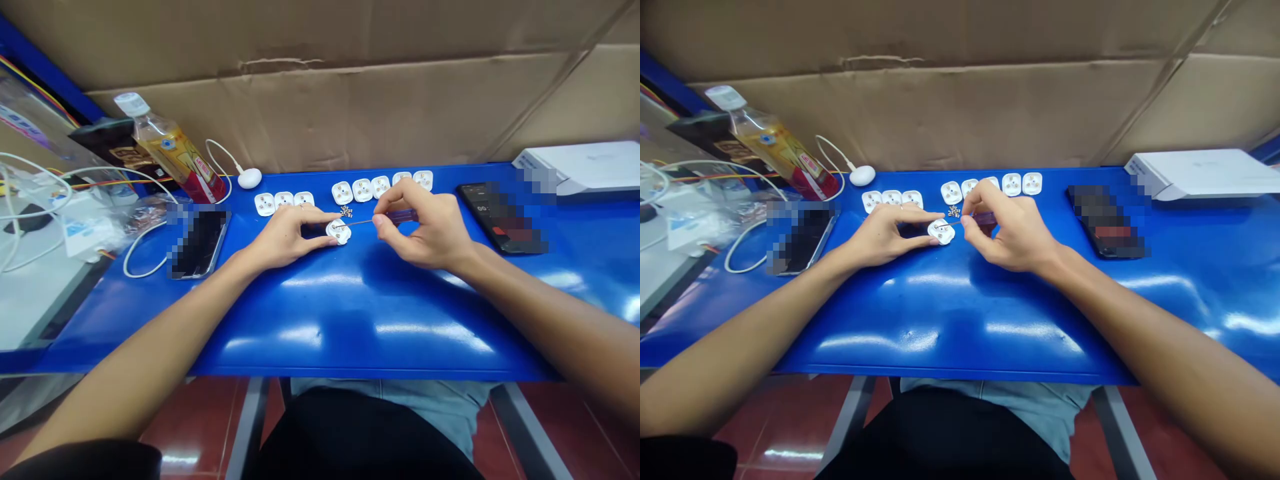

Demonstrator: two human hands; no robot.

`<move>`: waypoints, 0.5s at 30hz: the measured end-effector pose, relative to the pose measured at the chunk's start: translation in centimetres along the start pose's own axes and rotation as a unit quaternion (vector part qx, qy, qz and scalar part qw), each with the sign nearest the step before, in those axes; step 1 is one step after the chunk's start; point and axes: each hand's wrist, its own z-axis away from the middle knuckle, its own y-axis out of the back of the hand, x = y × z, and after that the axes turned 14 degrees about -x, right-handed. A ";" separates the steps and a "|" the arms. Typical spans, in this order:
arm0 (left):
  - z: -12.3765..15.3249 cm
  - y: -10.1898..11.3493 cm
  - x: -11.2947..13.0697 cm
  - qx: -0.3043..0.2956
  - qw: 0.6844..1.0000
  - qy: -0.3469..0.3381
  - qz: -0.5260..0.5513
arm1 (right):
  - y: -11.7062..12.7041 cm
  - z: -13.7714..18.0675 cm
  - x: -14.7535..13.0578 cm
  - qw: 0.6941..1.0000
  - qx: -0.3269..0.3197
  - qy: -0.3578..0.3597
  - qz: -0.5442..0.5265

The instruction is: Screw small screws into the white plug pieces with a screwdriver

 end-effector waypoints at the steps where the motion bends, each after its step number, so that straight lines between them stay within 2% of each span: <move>1: 0.0 0.0 0.0 0.001 1.000 0.000 0.003 | 0.0 0.0 0.0 1.000 0.000 0.001 0.004; 15: 0.0 -0.1 0.0 -0.008 1.000 0.007 0.025 | 0.0 0.0 0.1 0.999 -0.007 -0.020 0.037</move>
